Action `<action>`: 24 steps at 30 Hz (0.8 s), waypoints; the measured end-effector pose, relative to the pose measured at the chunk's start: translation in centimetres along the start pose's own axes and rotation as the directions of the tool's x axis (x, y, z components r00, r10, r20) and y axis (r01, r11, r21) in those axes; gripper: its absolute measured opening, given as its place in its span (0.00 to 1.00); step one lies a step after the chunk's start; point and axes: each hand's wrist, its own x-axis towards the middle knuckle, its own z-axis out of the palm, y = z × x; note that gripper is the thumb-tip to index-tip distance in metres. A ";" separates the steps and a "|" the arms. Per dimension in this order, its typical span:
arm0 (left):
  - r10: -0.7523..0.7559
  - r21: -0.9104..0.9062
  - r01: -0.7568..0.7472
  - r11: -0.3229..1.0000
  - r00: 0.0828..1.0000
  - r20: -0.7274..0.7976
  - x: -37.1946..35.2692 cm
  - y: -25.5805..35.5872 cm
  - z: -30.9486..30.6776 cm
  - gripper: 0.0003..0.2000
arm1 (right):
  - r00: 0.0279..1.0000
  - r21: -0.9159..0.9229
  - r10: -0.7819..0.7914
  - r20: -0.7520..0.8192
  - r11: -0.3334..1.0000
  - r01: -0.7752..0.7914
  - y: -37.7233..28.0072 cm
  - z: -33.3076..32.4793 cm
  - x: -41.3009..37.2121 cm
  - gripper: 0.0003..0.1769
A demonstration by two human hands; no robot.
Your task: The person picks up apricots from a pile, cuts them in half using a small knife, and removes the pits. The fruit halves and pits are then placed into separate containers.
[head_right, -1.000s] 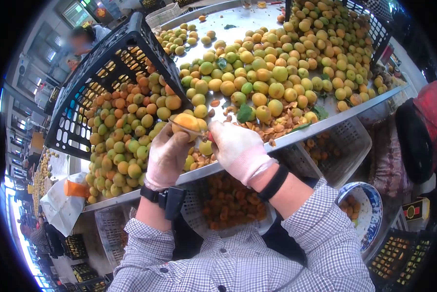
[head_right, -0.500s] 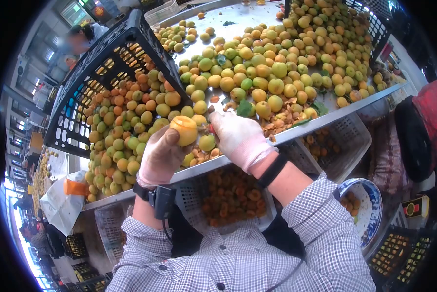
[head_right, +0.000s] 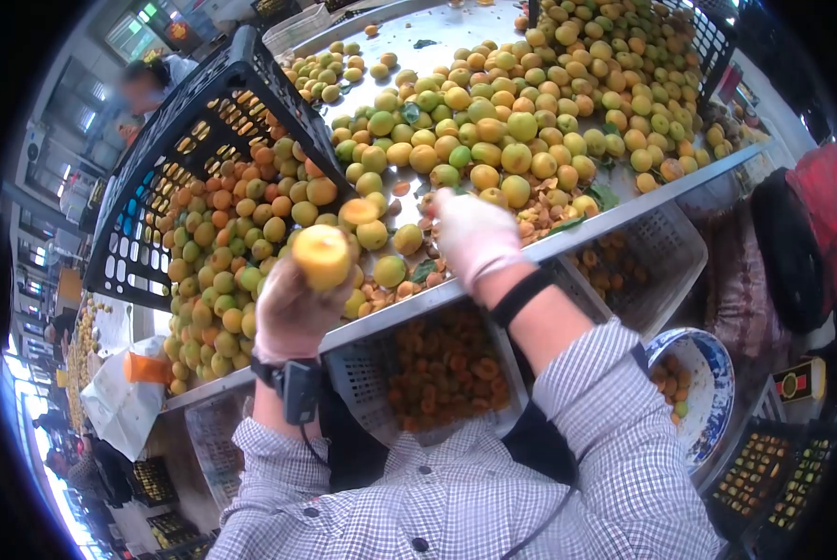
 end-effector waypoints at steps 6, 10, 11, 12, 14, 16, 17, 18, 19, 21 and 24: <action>-0.029 -0.528 0.040 0.848 0.999 0.030 1.2 -0.5 -2.6 0.26 | 0.988 0.336 0.095 -0.124 0.941 -0.048 0.8 -0.1 0.3 0.12; -0.021 -0.561 0.030 0.827 1.000 0.021 1.9 -1.2 -2.7 0.25 | 0.999 0.660 -0.005 0.044 0.750 -0.026 -3.0 -1.1 -1.4 0.15; -0.025 -0.548 0.025 0.836 1.000 0.008 1.9 -1.4 -2.6 0.24 | 0.999 0.669 -0.039 0.036 0.743 0.005 -3.5 -0.9 -1.6 0.15; -0.029 -0.536 0.021 0.844 1.000 -0.006 1.9 -1.6 -2.5 0.24 | 0.997 0.677 -0.073 0.030 0.735 0.034 -3.9 -0.6 -1.8 0.14; -0.041 -0.515 0.009 0.857 0.998 -0.052 2.0 -2.7 -3.1 0.24 | 0.994 0.670 -0.105 0.032 0.740 0.057 -4.8 -0.9 -2.3 0.14; -0.050 -0.495 -0.004 0.869 0.994 -0.095 2.0 -3.1 -3.2 0.23 | 0.988 0.670 -0.141 0.061 0.739 0.064 -5.2 -0.6 -2.7 0.13; -0.067 -0.442 0.013 0.897 0.992 -0.107 2.0 -3.1 -3.1 0.24 | 0.987 0.671 -0.140 0.085 0.740 0.047 -5.5 -1.0 -2.9 0.13; -0.084 -0.387 0.032 0.922 0.989 -0.119 2.0 -3.1 -3.0 0.25 | 0.987 0.671 -0.140 0.085 0.740 0.047 -5.6 -0.9 -3.0 0.13; -0.084 -0.387 0.032 0.922 0.989 -0.119 2.0 -3.3 -3.0 0.25 | 0.988 0.689 -0.144 0.053 0.722 0.068 -5.6 -0.8 -3.0 0.14; -0.059 -0.397 0.035 0.917 0.997 -0.048 2.2 -3.6 -3.1 0.23 | 0.989 0.706 -0.144 0.021 0.703 0.087 -5.7 -0.9 -3.1 0.14; 0.055 -0.169 -0.069 0.983 0.995 -0.087 2.3 -4.1 -1.6 0.21 | 0.990 0.698 -0.132 0.045 0.714 0.064 -5.9 -1.2 -3.2 0.14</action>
